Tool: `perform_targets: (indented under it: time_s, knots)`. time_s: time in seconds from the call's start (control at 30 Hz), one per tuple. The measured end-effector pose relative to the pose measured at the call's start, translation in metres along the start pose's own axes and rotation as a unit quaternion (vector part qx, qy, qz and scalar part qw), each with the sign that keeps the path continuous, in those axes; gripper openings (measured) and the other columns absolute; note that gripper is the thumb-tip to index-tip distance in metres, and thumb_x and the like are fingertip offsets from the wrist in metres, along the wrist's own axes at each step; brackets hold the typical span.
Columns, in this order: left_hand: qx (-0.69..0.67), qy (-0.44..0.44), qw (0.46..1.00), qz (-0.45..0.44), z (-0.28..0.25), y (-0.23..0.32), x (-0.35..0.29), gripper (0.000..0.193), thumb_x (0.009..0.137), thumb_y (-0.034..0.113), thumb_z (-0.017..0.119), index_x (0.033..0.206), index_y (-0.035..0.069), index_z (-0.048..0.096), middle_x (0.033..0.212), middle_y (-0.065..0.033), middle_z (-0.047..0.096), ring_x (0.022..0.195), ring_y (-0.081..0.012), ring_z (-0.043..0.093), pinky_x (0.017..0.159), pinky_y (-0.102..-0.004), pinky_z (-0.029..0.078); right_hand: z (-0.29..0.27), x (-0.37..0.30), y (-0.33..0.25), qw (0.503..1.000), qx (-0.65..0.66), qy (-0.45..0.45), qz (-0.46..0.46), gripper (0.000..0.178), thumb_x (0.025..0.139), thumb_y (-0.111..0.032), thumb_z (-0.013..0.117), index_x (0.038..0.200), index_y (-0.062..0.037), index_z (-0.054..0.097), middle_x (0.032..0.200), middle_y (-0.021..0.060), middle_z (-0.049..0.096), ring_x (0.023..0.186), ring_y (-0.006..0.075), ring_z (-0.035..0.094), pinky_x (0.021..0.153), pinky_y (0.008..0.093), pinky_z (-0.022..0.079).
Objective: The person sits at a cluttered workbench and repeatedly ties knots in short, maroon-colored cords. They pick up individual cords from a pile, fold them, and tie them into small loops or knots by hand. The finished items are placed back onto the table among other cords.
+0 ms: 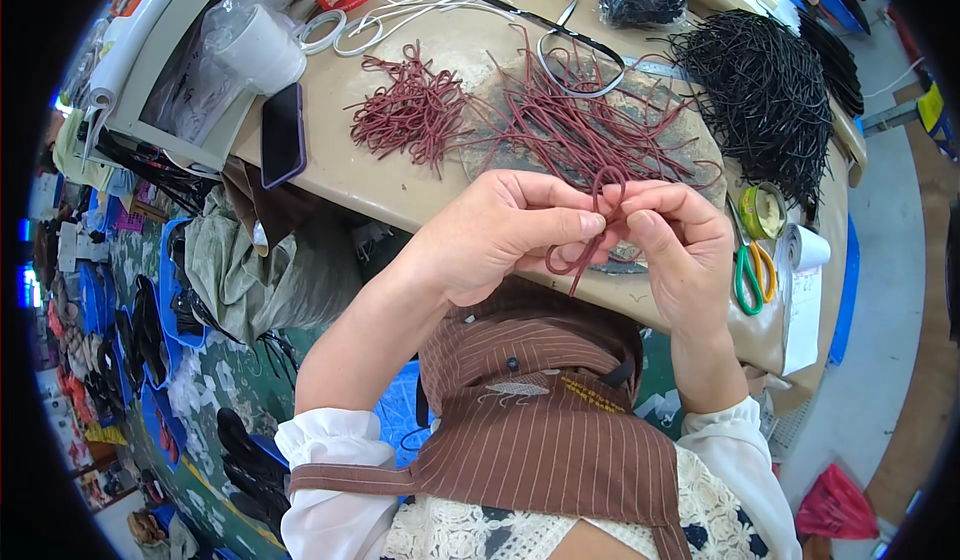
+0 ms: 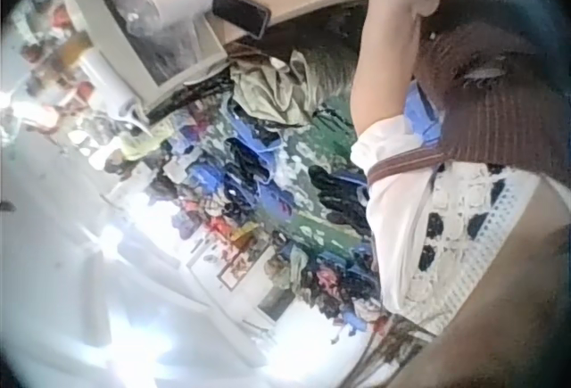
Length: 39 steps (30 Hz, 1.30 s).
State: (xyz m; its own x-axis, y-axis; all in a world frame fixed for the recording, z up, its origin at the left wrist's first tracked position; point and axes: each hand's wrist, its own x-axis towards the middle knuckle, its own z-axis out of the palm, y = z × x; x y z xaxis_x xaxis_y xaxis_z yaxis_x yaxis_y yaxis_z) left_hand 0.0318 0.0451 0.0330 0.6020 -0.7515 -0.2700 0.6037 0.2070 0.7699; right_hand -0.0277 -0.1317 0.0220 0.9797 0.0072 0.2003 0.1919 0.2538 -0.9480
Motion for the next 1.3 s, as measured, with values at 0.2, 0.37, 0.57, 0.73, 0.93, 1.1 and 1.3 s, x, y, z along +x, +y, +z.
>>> perform_targets:
  time_s: [0.2, 0.37, 0.57, 0.73, 0.93, 1.1, 1.3]
  knots:
    - [-0.013, 0.009, 0.998, -0.068, 0.009, 0.008, -0.008, 0.013, 0.079, 0.007, 0.061, 0.087, -0.004, 0.061, 0.080, -0.0161, 0.063, 0.063, -0.0148, 0.058, 0.055, -0.0241, 0.046, -0.008, -0.005, -0.008, 0.992, 0.080, -0.015, 0.092, 0.014, 0.084, -0.007, 0.055, 0.093, 0.0049, 0.055, 0.094, 0.0171, 0.060, 0.084, 0.0209, 0.061, 0.078, 0.0329, 0.050]
    - [-0.010, -0.007, 0.998, -0.061, 0.002, 0.006, -0.006, 0.016, 0.079, 0.009, 0.061, 0.089, -0.004, 0.061, 0.080, -0.0162, 0.063, 0.065, -0.0160, 0.059, 0.056, -0.0246, 0.047, -0.006, -0.003, -0.011, 0.970, 0.207, -0.043, 0.123, 0.024, 0.084, -0.009, 0.057, 0.102, 0.0063, 0.052, 0.104, 0.0178, 0.057, 0.096, 0.0209, 0.057, 0.083, 0.0343, 0.047]
    - [0.001, 0.008, 0.999, -0.050, 0.003, 0.002, -0.002, 0.018, 0.081, 0.010, 0.060, 0.093, -0.003, 0.058, 0.084, -0.0133, 0.062, 0.068, -0.0148, 0.059, 0.060, -0.0246, 0.049, -0.003, -0.009, 0.007, 0.998, 0.032, -0.012, 0.044, 0.017, 0.083, -0.004, 0.055, 0.099, 0.0031, 0.054, 0.103, 0.0139, 0.058, 0.096, 0.0175, 0.056, 0.084, 0.0301, 0.045]
    - [-0.005, 0.069, 0.998, 0.004, 0.006, -0.007, -0.007, 0.013, 0.084, 0.011, 0.057, 0.089, 0.000, 0.056, 0.086, -0.0086, 0.061, 0.071, -0.0112, 0.059, 0.064, -0.0232, 0.050, 0.006, -0.011, 0.018, 0.995, 0.080, 0.049, 0.038, 0.015, 0.082, 0.000, 0.056, 0.095, 0.0019, 0.050, 0.098, 0.0135, 0.059, 0.091, 0.0164, 0.057, 0.081, 0.0299, 0.047]
    - [-0.001, 0.081, 0.995, 0.057, 0.000, -0.025, -0.007, 0.015, 0.085, 0.013, 0.057, 0.089, -0.002, 0.054, 0.080, -0.0065, 0.061, 0.070, -0.0086, 0.058, 0.066, -0.0213, 0.049, 0.020, -0.013, 0.017, 0.994, 0.056, 0.075, 0.057, 0.030, 0.076, 0.005, 0.061, 0.100, -0.0002, 0.043, 0.092, 0.0130, 0.059, 0.084, 0.0159, 0.059, 0.070, 0.0268, 0.052]
    - [-0.046, 0.080, 0.992, 0.087, 0.003, -0.034, -0.010, 0.015, 0.086, 0.012, 0.055, 0.090, -0.002, 0.054, 0.085, -0.0077, 0.061, 0.075, -0.0104, 0.059, 0.069, -0.0221, 0.049, 0.019, -0.013, 0.016, 0.989, 0.103, 0.080, 0.075, 0.031, 0.076, 0.005, 0.060, 0.101, -0.0004, 0.042, 0.092, 0.0143, 0.059, 0.082, 0.0172, 0.060, 0.069, 0.0273, 0.053]
    - [-0.113, 0.075, 0.984, 0.114, 0.006, -0.041, -0.011, 0.012, 0.087, 0.009, 0.052, 0.091, -0.002, 0.052, 0.088, -0.0102, 0.061, 0.082, -0.0155, 0.061, 0.072, -0.0244, 0.050, 0.022, -0.012, 0.018, 0.980, 0.156, 0.092, 0.083, 0.031, 0.077, 0.005, 0.059, 0.102, -0.0003, 0.042, 0.093, 0.0148, 0.059, 0.083, 0.0177, 0.060, 0.068, 0.0273, 0.053]
